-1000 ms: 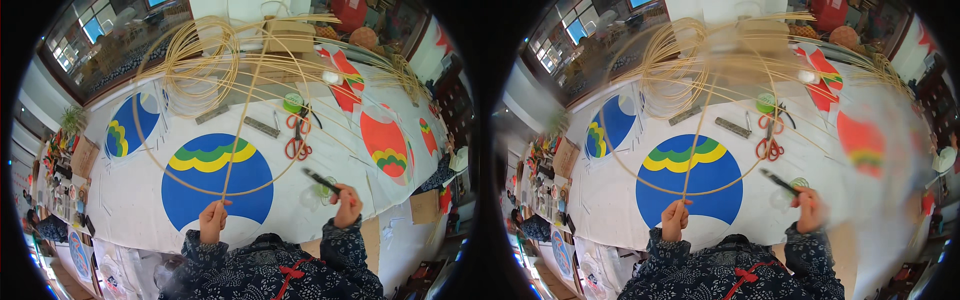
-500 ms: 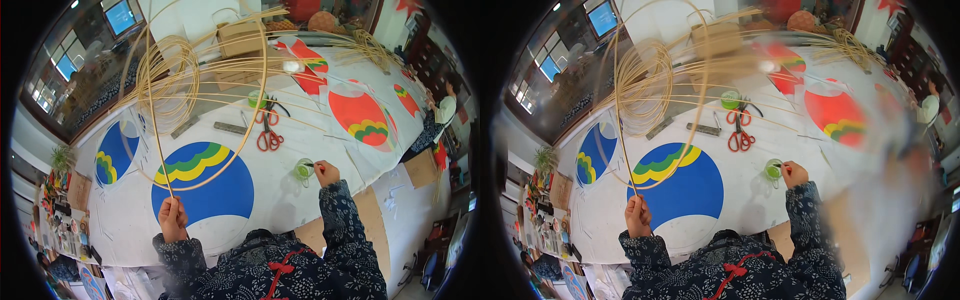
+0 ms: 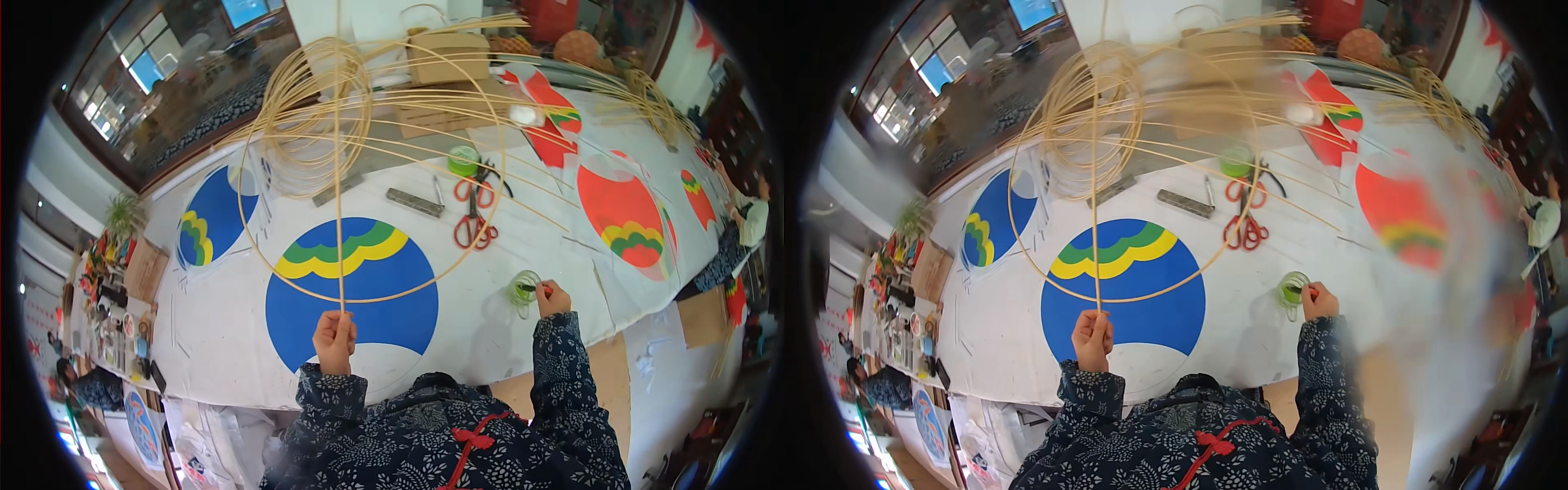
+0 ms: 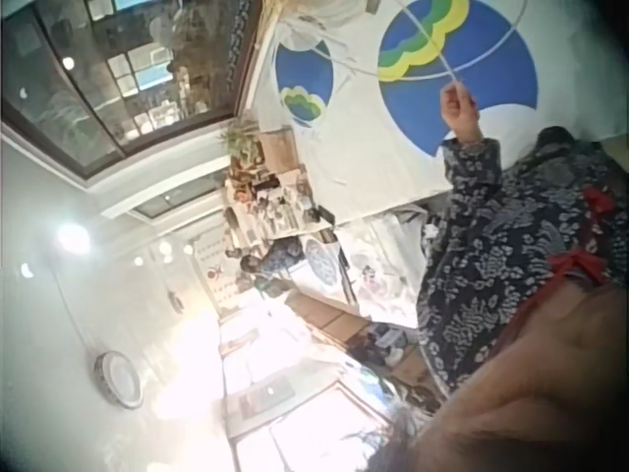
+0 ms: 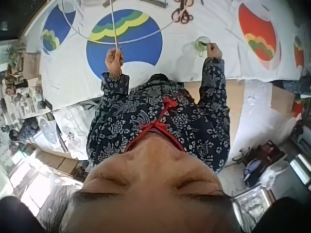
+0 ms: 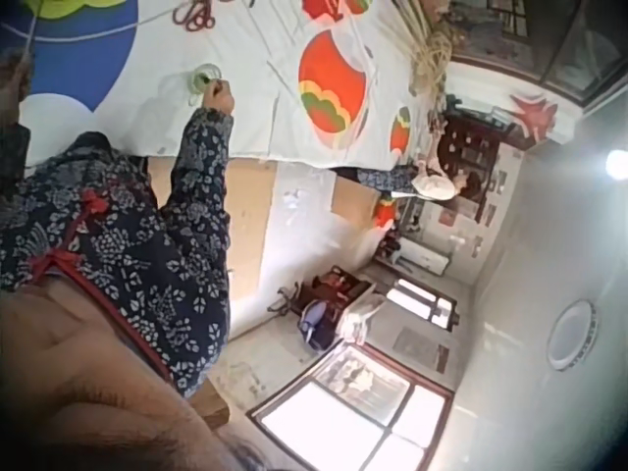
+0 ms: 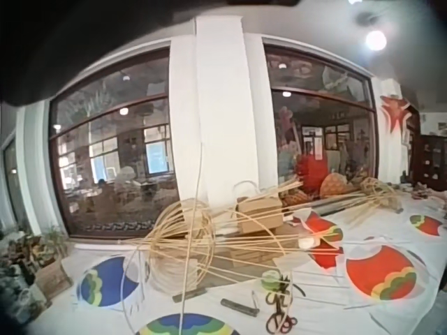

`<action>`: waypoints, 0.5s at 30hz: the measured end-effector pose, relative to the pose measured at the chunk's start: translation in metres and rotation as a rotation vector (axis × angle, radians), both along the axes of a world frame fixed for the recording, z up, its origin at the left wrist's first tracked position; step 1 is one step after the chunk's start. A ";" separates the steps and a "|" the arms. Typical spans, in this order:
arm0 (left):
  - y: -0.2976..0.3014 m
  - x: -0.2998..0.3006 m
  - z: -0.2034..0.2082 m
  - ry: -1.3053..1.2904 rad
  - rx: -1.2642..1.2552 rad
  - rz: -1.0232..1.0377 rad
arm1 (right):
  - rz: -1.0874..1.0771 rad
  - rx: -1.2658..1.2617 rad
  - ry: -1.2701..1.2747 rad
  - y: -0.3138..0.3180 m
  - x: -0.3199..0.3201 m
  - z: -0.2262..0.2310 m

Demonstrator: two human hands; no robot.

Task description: Assembling bamboo strips onto circular templates using adhesive and manual tools.

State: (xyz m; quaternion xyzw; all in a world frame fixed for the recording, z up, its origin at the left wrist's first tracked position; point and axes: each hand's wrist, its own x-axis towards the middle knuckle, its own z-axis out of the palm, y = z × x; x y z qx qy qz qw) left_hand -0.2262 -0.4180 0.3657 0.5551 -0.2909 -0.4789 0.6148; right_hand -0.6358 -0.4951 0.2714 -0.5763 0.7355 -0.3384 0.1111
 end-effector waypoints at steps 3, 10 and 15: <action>-0.004 -0.002 -0.004 -0.008 0.015 -0.006 | 0.068 0.047 -0.158 -0.003 -0.018 -0.037; 0.016 0.012 -0.008 -0.151 -0.031 0.071 | -0.097 -0.020 -0.429 -0.005 -0.015 -0.037; 0.032 0.013 -0.012 -0.177 0.007 0.110 | -0.272 0.008 -0.845 -0.005 -0.017 -0.031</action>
